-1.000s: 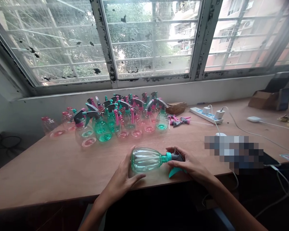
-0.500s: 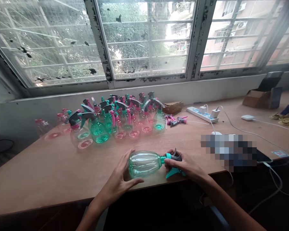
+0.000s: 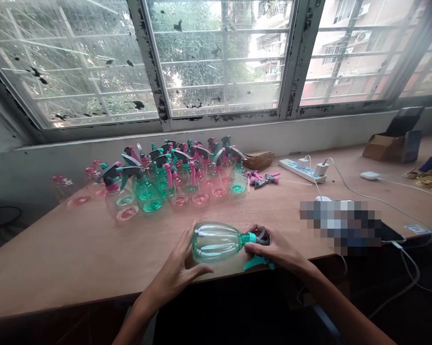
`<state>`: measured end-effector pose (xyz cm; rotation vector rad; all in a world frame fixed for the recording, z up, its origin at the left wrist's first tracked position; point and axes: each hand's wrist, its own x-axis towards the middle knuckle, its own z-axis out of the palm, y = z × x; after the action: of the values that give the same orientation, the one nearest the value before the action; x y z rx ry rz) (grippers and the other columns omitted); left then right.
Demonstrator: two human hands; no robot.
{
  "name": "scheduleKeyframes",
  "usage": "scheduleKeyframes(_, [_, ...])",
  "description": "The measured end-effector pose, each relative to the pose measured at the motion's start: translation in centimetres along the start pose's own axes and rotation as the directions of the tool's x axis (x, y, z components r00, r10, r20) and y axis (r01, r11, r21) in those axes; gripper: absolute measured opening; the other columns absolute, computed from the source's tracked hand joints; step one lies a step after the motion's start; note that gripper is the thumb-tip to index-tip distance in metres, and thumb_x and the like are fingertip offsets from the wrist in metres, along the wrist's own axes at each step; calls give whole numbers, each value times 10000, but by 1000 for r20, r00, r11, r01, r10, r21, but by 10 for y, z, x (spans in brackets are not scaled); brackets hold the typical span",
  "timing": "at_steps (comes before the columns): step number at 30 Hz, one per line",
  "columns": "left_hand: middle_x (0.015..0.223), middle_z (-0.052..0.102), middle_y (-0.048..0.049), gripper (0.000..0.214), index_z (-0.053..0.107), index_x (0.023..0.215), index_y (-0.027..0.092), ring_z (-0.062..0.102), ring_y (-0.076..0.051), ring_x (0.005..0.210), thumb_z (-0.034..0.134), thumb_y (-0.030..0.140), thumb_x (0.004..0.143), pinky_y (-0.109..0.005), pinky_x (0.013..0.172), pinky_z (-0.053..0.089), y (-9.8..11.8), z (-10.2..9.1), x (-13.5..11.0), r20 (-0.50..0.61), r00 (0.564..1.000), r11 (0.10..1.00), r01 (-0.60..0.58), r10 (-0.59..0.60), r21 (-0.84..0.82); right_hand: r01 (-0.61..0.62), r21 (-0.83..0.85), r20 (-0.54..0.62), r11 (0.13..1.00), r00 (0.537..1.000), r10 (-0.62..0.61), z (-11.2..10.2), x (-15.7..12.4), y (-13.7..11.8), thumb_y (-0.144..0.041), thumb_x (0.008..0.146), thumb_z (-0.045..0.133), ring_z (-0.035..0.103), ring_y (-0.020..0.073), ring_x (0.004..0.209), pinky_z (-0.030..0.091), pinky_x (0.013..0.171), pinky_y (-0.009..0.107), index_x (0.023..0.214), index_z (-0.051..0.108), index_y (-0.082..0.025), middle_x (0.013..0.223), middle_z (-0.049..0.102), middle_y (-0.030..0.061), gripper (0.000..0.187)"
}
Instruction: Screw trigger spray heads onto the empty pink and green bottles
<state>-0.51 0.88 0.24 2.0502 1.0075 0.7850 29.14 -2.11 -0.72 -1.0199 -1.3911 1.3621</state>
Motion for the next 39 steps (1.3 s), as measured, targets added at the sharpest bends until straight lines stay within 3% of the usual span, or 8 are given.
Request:
scheduleKeyframes(4, [1662, 312, -31, 930, -5, 1610, 418, 441, -299, 1456, 656, 362, 958, -473, 1214, 353, 1, 1, -2, 43, 999, 998, 0, 2, -66, 18, 77, 21, 997, 1000, -19, -5, 0, 6, -416, 848, 803, 683, 164, 674, 528, 620, 258, 977, 618, -191, 735, 761, 0, 319])
scheduleKeyframes(8, [1684, 263, -56, 999, -101, 1610, 364, 268, -308, 1541, 655, 373, 957, -498, 1255, 249, 3, 4, -4, 38, 999, 999, -1, -1, 37, 17, 85, 23, 996, 1000, -19, -7, 0, 7, -412, 866, 787, 687, 168, 689, 537, 640, 266, 1031, 607, -196, 744, 759, -2, 327])
scheduleKeyframes(11, [1684, 262, -79, 1078, -46, 1623, 336, 244, -336, 1545, 738, 431, 890, -502, 1249, 270, 6, 3, -4, 39, 999, 997, 18, -21, 79, 9, 24, 19, 1000, 1000, -9, -4, -2, 4, -398, 862, 795, 696, 178, 737, 545, 676, 276, 1097, 598, -199, 781, 762, 2, 365])
scheduleKeyframes(14, [1700, 219, -41, 1000, 39, 1620, 378, 224, -327, 1553, 728, 437, 899, -496, 1258, 252, 6, 2, -3, 14, 1000, 991, -4, 2, 133, 12, 25, 17, 1000, 1000, -12, -2, -2, 2, -411, 862, 790, 689, 178, 728, 539, 666, 276, 1070, 597, -197, 773, 758, 2, 355])
scheduleKeyframes(20, [1704, 208, -30, 988, -22, 1614, 396, 270, -308, 1541, 692, 393, 931, -482, 1248, 279, 4, 3, -3, 10, 1000, 994, -15, 14, 108, 15, 44, 16, 999, 1000, -15, -3, -1, 4, -419, 864, 786, 674, 165, 704, 517, 652, 265, 1034, 595, -189, 757, 750, -4, 343])
scheduleKeyframes(26, [1637, 377, -76, 958, 150, 1620, 341, 348, -358, 1502, 750, 434, 879, -503, 1222, 340, 12, -1, 0, 19, 1000, 990, -15, 12, 140, 32, 28, 15, 999, 999, -32, -3, 0, 3, -425, 830, 815, 662, 156, 674, 517, 648, 263, 975, 628, -185, 742, 727, -15, 337])
scheduleKeyframes(34, [1659, 329, -65, 990, 56, 1624, 361, 335, -341, 1510, 729, 406, 898, -495, 1230, 311, 9, 1, -2, -5, 1000, 995, -5, 5, 96, -8, 109, 35, 994, 999, 5, -4, -2, 3, -438, 839, 801, 726, 206, 728, 558, 689, 309, 1016, 602, -196, 766, 773, 15, 359])
scheduleKeyframes(39, [1497, 565, -98, 966, 147, 1626, 309, 543, -370, 1360, 748, 424, 879, -505, 1138, 448, 21, -1, 0, 53, 998, 998, 39, -42, 56, -9, 123, 45, 992, 999, 4, -4, -3, 1, -423, 841, 804, 732, 196, 729, 555, 695, 292, 1011, 616, -193, 765, 778, 13, 342])
